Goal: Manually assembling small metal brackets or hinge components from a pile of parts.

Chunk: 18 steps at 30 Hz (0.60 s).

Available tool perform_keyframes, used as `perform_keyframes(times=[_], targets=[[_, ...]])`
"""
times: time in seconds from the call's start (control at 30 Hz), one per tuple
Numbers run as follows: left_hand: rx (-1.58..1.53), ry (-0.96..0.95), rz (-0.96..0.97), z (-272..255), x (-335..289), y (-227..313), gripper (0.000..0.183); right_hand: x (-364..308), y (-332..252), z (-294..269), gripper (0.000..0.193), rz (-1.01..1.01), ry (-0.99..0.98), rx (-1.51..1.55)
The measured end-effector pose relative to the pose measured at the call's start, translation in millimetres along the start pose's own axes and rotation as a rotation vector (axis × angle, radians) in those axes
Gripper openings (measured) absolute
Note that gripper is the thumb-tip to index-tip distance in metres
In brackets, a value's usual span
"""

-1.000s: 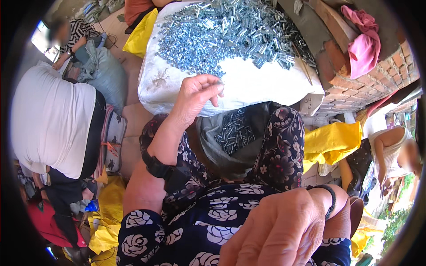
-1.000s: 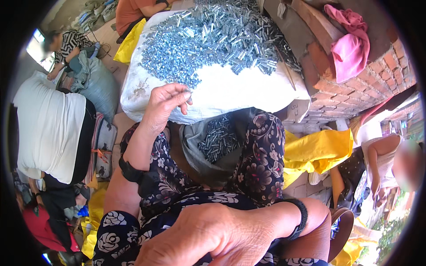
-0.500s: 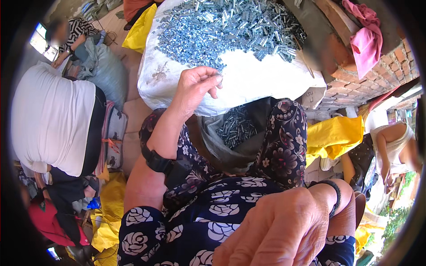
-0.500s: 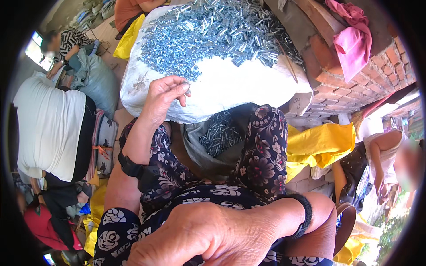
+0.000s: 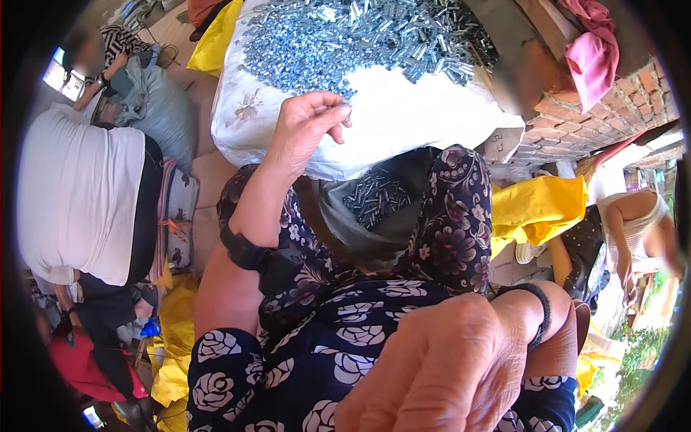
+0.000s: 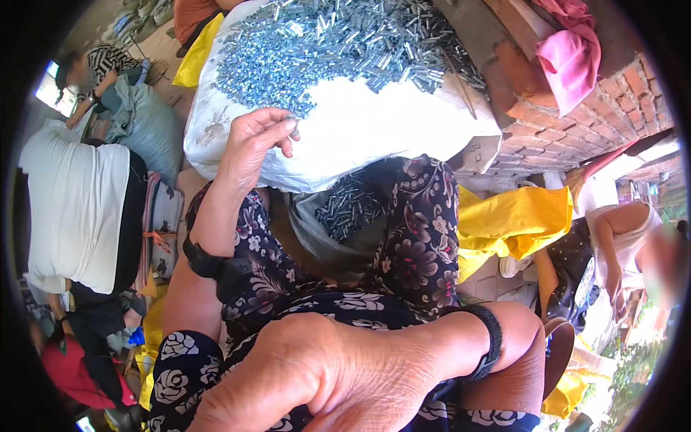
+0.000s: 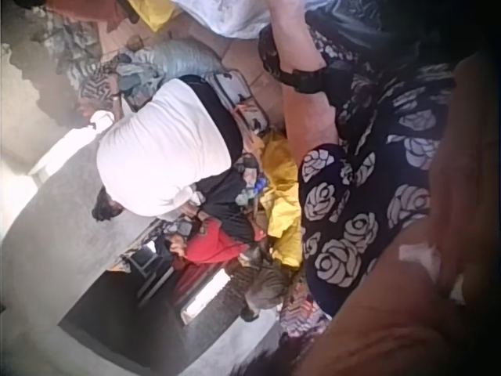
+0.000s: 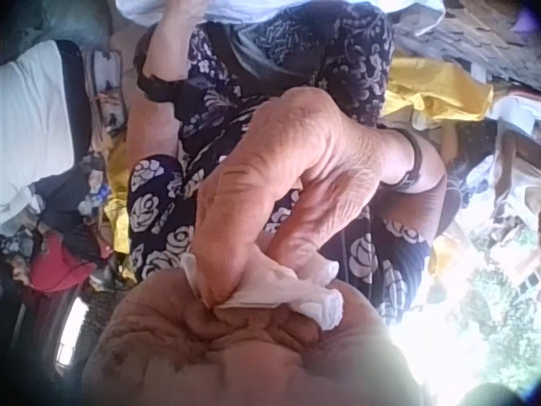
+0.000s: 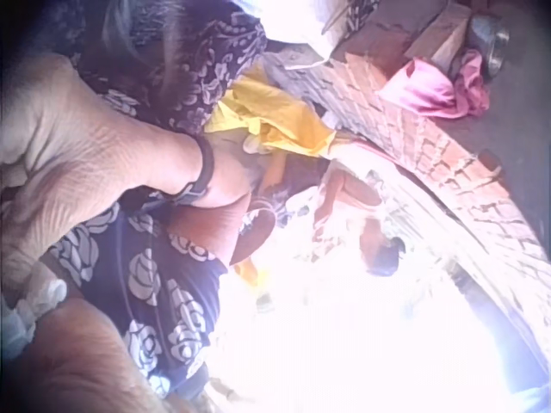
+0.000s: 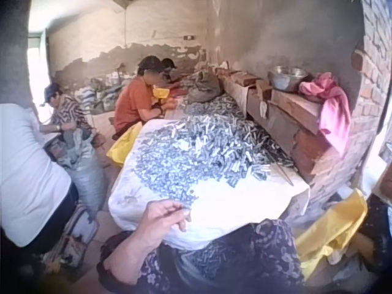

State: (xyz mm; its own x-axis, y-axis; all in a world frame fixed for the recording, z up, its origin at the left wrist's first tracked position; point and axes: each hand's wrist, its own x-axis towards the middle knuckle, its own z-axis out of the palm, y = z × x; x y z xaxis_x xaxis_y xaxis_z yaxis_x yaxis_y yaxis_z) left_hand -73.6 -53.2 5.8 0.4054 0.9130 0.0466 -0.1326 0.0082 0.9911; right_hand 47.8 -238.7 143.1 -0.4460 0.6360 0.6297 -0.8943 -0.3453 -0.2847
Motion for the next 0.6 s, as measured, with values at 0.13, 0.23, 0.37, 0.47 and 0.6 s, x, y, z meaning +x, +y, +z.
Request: perform_keyframes(times=[0.13,0.23,0.37,0.47,0.6], targets=[[0.010,0.021,0.018,0.0,-4.4,1.5,0.017,-5.2,-15.7,-1.5,0.020,0.223,0.057,0.033],[-0.014,-0.003,0.040,0.2,-1.8,-0.8,0.017,-13.1,-0.9,3.7,0.021,0.143,0.076,-0.022],[-0.003,0.005,0.022,-2.1,-4.7,-0.5,0.016,-14.9,2.1,0.6,0.033,0.088,0.042,-0.081],[-0.012,0.014,0.038,-2.6,-8.9,1.1,0.016,-18.8,7.2,-1.4,0.033,0.077,0.020,-0.118],[-0.005,-0.001,0.022,-5.2,-11.2,-0.2,0.016,-20.1,12.3,0.4,0.033,0.046,0.001,-0.161]])
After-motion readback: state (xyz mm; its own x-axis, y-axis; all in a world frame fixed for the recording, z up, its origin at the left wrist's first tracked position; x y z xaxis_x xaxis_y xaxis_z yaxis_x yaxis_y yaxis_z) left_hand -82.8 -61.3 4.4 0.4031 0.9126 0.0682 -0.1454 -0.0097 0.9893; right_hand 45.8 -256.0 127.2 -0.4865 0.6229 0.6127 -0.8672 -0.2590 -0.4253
